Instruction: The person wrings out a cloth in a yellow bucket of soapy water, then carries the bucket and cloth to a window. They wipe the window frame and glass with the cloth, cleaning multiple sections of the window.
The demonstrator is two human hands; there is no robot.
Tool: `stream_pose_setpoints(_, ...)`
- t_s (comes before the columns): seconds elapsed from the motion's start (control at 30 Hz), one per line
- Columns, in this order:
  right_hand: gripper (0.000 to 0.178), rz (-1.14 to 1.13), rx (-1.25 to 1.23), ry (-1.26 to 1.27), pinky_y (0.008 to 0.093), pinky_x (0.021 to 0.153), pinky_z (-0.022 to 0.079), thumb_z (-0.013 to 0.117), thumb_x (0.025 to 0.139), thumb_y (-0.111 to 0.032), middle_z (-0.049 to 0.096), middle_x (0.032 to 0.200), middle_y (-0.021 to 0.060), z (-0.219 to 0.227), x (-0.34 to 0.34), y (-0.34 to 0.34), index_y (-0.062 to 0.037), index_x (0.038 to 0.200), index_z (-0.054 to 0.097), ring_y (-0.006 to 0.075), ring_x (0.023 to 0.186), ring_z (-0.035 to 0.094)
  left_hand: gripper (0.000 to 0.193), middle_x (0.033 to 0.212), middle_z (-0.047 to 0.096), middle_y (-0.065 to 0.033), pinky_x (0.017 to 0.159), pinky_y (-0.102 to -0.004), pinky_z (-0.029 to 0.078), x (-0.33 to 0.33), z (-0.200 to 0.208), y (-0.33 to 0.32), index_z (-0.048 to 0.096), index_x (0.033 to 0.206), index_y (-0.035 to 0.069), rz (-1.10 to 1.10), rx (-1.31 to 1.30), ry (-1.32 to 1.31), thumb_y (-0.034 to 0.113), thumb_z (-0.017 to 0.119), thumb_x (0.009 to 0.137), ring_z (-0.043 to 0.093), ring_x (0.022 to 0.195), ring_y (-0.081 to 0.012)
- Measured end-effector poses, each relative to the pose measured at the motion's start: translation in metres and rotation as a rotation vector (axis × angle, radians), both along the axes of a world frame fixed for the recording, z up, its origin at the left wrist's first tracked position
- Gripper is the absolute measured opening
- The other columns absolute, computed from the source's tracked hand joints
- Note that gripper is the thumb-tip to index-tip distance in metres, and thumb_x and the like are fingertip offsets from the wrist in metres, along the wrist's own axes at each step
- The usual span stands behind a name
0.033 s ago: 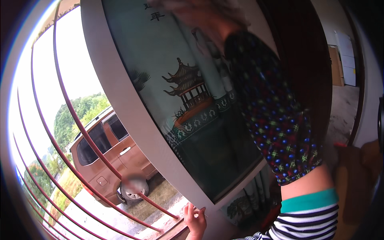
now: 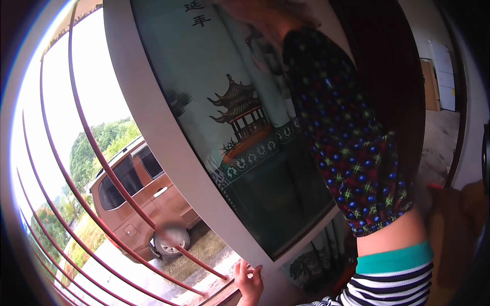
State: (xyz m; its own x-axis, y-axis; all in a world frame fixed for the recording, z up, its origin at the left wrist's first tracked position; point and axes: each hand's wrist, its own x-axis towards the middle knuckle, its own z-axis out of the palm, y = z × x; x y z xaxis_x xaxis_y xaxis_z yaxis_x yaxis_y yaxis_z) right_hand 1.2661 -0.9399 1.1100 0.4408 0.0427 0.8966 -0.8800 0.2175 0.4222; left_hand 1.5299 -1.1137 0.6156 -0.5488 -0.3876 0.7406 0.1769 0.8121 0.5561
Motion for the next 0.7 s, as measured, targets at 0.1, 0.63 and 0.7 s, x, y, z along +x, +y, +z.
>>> stream_pose_setpoints(0.1, 0.044, 0.014, -0.035, -0.041, 0.0443, 0.094, 0.034, 0.053, 0.084, -0.026, 0.053, 0.119, 0.0104, 0.013, -0.017, 0.012, -0.0143, 0.126, 0.05, 0.0242, 0.113, 0.047, 0.047, 0.102, 0.051, -0.018, 0.056, -0.0249, 0.054, 0.001, -0.002, 0.002, 0.052, 0.116, -0.001, 0.0, 0.014, -0.015, -0.007, 0.064, 0.071, 0.058, 0.082, -0.0258)
stream_pose_setpoints(0.63, 0.041, -0.027, 0.635, -0.404, 0.0374, 0.089, 0.039, 0.053, 0.086, -0.024, 0.057, 0.114, 0.0096, -0.367, 0.046, 0.052, -0.0112, 0.125, 0.05, 0.0211, 0.108, 0.052, 0.035, 0.097, 0.052, -0.0156, 0.054, -0.0247, 0.049, 0.002, 0.014, 0.014, 0.053, 0.111, 0.0, 0.096, -0.03, -0.015, 0.001, 0.063, 0.077, 0.057, 0.075, -0.0227)
stream_pose_setpoints(0.7, 0.041, -0.07, 0.441, -0.293, 0.0366, 0.089, 0.04, 0.053, 0.086, -0.024, 0.057, 0.114, 0.0095, -0.279, 0.023, 0.049, -0.0108, 0.125, 0.05, 0.0207, 0.108, 0.053, 0.034, 0.097, 0.053, -0.0153, 0.052, -0.0241, 0.05, 0.0, 0.014, 0.016, 0.054, 0.112, 0.0, 0.074, -0.034, -0.004, 0.003, 0.063, 0.079, 0.055, 0.081, -0.0241)
